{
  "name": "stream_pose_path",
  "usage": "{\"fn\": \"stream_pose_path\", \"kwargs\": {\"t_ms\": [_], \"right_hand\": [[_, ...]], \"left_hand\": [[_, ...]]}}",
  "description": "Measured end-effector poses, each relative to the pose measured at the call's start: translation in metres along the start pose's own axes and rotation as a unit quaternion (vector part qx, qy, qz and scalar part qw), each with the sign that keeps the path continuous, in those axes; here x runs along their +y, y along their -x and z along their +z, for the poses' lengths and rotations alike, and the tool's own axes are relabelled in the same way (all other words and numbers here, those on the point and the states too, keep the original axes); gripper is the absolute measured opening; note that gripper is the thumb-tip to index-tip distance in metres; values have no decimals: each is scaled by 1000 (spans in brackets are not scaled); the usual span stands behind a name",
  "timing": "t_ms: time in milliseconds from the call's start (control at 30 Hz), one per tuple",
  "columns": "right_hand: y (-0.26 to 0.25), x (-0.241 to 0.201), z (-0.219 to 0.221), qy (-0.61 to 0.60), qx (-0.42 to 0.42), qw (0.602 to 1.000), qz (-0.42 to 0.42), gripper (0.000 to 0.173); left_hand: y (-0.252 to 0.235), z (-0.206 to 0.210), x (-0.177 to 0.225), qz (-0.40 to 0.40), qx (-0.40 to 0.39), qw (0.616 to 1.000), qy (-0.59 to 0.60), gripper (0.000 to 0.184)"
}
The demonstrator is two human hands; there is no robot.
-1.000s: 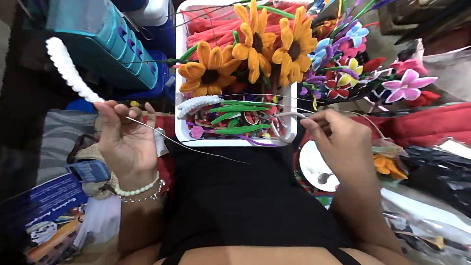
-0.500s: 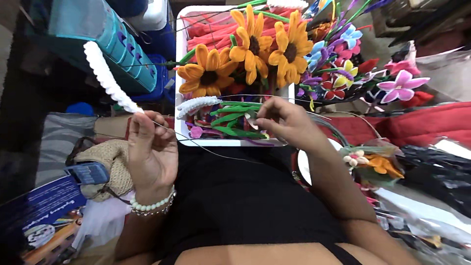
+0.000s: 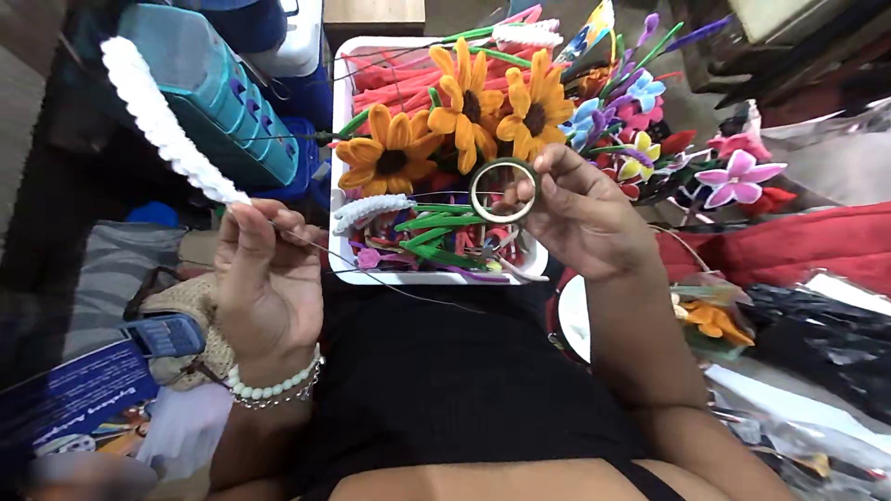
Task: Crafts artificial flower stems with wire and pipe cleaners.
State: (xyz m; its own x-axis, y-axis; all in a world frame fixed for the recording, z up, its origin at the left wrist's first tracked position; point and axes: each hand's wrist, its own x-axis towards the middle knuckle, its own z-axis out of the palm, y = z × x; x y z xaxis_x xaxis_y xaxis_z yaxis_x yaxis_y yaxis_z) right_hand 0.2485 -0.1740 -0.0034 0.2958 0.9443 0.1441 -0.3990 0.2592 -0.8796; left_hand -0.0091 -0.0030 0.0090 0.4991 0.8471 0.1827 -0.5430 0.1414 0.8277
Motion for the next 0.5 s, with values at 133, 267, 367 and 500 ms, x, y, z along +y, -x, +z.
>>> {"fn": "stream_pose_path", "kwargs": {"t_ms": [133,267,367,500], "right_hand": [[-2,-2,15,-2,26,999,-28,21],[-1,-3,29,29,50,997,-55,29],[1,-5,34,41,38,996,-68,35],[6,-8,38,36,14,997,-72,42]], "left_hand": [[-8,-2,17,76,-18,996,-32,12],[-7,-3,35,175,-61,979,-81,12],[-7,6,51,239,-62,960,-132,18],[-1,18,73,241,-80,922,-293,22]]}}
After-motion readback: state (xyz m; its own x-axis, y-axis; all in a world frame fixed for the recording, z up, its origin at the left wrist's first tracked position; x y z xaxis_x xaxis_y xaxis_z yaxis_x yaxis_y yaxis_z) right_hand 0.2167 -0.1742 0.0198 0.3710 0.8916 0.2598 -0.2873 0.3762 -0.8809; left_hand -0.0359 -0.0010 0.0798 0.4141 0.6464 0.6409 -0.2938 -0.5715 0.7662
